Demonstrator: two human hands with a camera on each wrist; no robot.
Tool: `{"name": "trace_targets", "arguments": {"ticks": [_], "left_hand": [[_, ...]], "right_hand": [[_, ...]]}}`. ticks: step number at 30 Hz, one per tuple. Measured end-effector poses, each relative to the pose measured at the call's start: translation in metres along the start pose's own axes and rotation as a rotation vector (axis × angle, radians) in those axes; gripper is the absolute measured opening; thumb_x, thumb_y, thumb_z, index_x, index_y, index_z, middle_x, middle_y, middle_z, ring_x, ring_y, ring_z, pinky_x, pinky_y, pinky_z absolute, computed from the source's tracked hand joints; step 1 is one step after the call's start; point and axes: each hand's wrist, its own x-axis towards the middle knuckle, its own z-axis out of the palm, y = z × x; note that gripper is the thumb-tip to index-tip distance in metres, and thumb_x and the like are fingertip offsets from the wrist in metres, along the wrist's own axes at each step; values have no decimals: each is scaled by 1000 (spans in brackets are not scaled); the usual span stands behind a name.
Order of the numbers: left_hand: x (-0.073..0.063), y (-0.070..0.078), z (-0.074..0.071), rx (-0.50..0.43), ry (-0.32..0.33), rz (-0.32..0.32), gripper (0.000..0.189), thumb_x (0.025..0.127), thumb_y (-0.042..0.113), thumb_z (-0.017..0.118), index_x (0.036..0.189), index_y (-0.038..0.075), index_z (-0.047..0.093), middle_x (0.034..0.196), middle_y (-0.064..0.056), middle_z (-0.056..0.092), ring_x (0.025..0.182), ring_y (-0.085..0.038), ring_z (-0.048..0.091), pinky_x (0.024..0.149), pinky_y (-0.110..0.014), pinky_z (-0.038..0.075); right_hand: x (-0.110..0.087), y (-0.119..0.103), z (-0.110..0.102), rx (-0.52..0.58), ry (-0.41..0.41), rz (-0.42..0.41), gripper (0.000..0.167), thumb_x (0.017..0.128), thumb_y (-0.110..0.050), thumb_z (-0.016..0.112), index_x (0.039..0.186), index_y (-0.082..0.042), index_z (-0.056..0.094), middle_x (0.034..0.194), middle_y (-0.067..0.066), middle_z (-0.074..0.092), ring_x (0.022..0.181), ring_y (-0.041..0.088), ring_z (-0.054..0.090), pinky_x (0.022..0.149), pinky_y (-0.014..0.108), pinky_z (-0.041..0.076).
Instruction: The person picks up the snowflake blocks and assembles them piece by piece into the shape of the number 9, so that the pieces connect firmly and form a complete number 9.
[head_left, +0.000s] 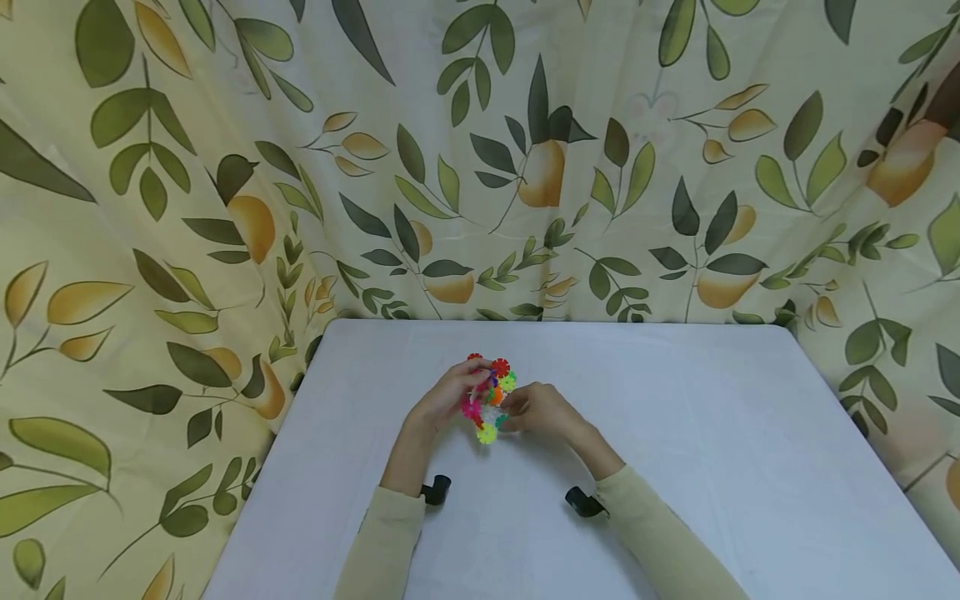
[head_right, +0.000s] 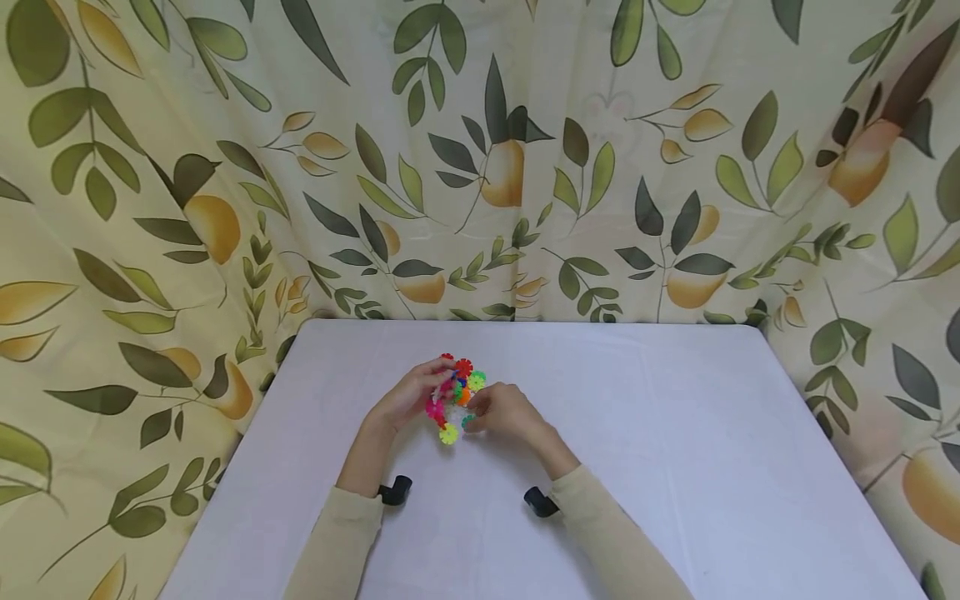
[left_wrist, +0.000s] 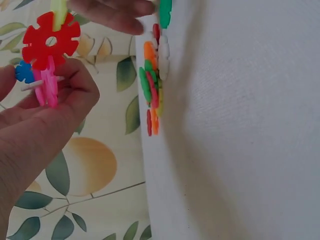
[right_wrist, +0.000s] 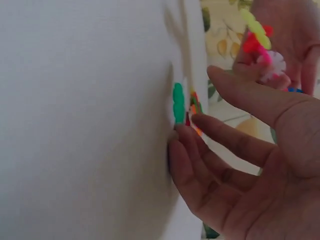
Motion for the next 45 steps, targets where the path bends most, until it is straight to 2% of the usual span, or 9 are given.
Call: {"name": "trace_targets", "arguments": {"ticks": [4, 7, 11, 16, 22, 30, 35, 40, 45], "left_hand": [[-1, 2, 1, -39, 1, -11, 25, 110, 12, 45, 127, -4, 52, 108, -12, 55, 86, -17, 54, 79, -22, 49], [0, 2, 1, -56, 2, -22, 23, 110, 17, 46, 124, 0, 53, 108, -11, 56, 85, -17, 54, 80, -22, 49], [0, 1, 0, -39, 5, -20, 26, 111, 26, 48, 123, 5, 57, 101, -9, 54, 81, -18, 49, 77, -25, 45], [0, 0, 0, -20, 45, -10, 24, 110, 28, 52, 114, 5, 58, 96, -7, 52, 77, -17, 48, 73, -25, 44], [1, 0, 2, -67, 99, -25, 13, 107, 19, 56, 104, 6, 56, 95, -7, 55, 69, -16, 51, 61, -22, 45], [1, 2, 6, -85, 113, -40, 14, 110, 19, 49, 111, 6, 56, 96, -5, 55, 70, -15, 49, 62, -22, 43], [0, 2, 8, -94, 110, -48, 14, 112, 20, 47, 113, 9, 55, 96, -7, 54, 73, -17, 47, 64, -23, 43], [1, 1, 9, -94, 97, -42, 15, 112, 20, 44, 112, 8, 53, 94, -5, 55, 74, -18, 46, 68, -28, 43], [2, 1, 10, -76, 84, -40, 16, 112, 20, 44, 112, 7, 52, 92, -4, 55, 73, -18, 45, 69, -30, 42]], "right_hand": [[2, 0, 8, -80, -13, -1, 31, 76, -22, 95, 99, -8, 79, 91, 0, 74, 83, 15, 63, 77, 35, 56], [2, -2, 12, -110, 16, 19, 25, 75, -16, 96, 91, -10, 77, 85, -1, 70, 79, 16, 61, 74, 35, 55], [1, -2, 14, -102, 52, 24, 24, 75, -9, 94, 84, -11, 73, 78, -3, 66, 73, 16, 59, 68, 32, 53], [-2, -5, 10, -69, 127, -18, 19, 78, -7, 92, 84, -11, 74, 73, -5, 68, 69, 13, 60, 65, 31, 52], [-5, -10, -3, -14, 284, -96, 11, 82, -8, 89, 92, -11, 83, 80, -5, 76, 73, 9, 68, 69, 32, 56], [-7, -15, -16, 112, 476, -184, 10, 84, -10, 88, 91, -12, 82, 87, -3, 78, 78, 14, 74, 68, 29, 60], [-7, -15, -18, 178, 522, -211, 10, 84, -10, 88, 92, -12, 81, 88, -2, 78, 78, 12, 76, 71, 26, 61], [-7, -14, -16, 229, 550, -261, 12, 84, -5, 87, 94, -9, 81, 90, 2, 78, 80, 16, 77, 73, 25, 61], [-8, -15, -16, 247, 574, -261, 11, 85, -6, 86, 94, -9, 81, 91, 2, 78, 80, 17, 76, 73, 23, 60]]}}
